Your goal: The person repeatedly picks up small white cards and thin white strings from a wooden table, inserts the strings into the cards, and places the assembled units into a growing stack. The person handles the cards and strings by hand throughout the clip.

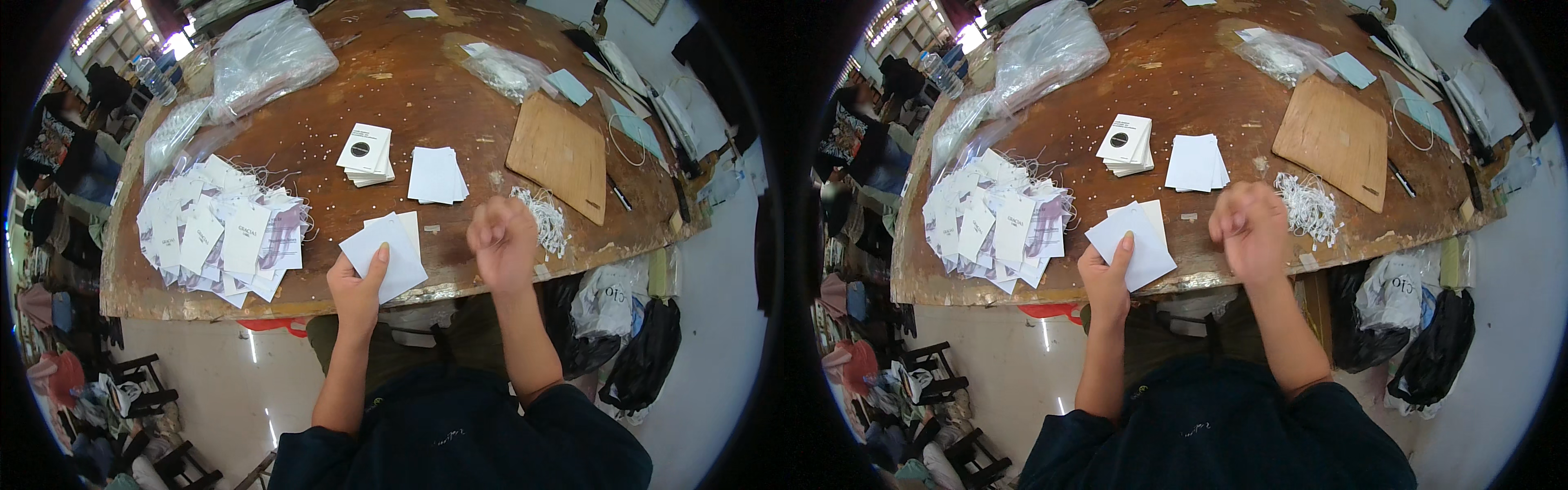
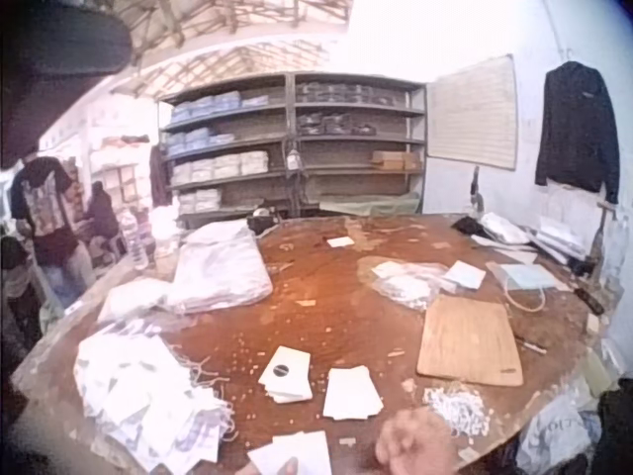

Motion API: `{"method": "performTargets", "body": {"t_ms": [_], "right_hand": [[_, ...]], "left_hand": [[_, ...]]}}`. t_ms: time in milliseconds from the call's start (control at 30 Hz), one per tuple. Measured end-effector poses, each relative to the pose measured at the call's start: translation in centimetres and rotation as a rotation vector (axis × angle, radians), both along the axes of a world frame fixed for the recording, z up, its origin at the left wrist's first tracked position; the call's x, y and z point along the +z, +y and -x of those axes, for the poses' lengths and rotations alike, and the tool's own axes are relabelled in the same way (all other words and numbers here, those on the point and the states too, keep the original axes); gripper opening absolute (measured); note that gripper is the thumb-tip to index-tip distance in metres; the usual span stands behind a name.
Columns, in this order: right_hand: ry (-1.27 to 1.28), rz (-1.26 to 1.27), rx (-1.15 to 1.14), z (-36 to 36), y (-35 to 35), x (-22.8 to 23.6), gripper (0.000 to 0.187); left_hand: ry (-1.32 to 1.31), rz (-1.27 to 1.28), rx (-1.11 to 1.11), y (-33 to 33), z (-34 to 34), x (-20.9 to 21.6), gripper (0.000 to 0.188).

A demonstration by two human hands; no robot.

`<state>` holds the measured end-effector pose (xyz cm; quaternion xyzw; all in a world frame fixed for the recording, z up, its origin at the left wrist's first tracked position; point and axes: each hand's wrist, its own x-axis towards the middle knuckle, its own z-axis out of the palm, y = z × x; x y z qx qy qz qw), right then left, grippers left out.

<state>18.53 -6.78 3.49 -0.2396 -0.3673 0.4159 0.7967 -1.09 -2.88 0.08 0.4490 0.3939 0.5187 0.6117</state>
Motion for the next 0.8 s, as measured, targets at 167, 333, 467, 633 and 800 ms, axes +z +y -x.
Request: {"method": "performTargets", "body": {"t_ms": [167, 333, 467, 633, 800], "right_hand": [[-0.508, 0.406, -0.089, 5.2, -0.7, 0.6, 0.004], [-0.625, 0.485, -0.219, 4.1, 0.7, -0.2, 0.014], [-0.777, 0.554, -0.288, 1.7, 2.5, -1.3, 0.017], [-1.444, 0.509, -0.481, -1.5, 3.1, -1.3, 0.026], [-1.106, 0.782, -0.085, -4.8, 1.2, -0.6, 0.023]], "left_hand": [[0.058, -0.069, 0.002, -0.2, -0.3, 0.1, 0.024], [0.081, -0.109, 0.031, 0.1, 0.1, -0.2, 0.023], [0.089, -0.059, 0.064, 0.3, 0.3, -0.6, 0.023], [0.076, -0.048, 0.066, 0.4, 0.4, -0.7, 0.023], [0.048, -0.017, 0.066, 0.5, 0.3, -1.0, 0.023]]}}
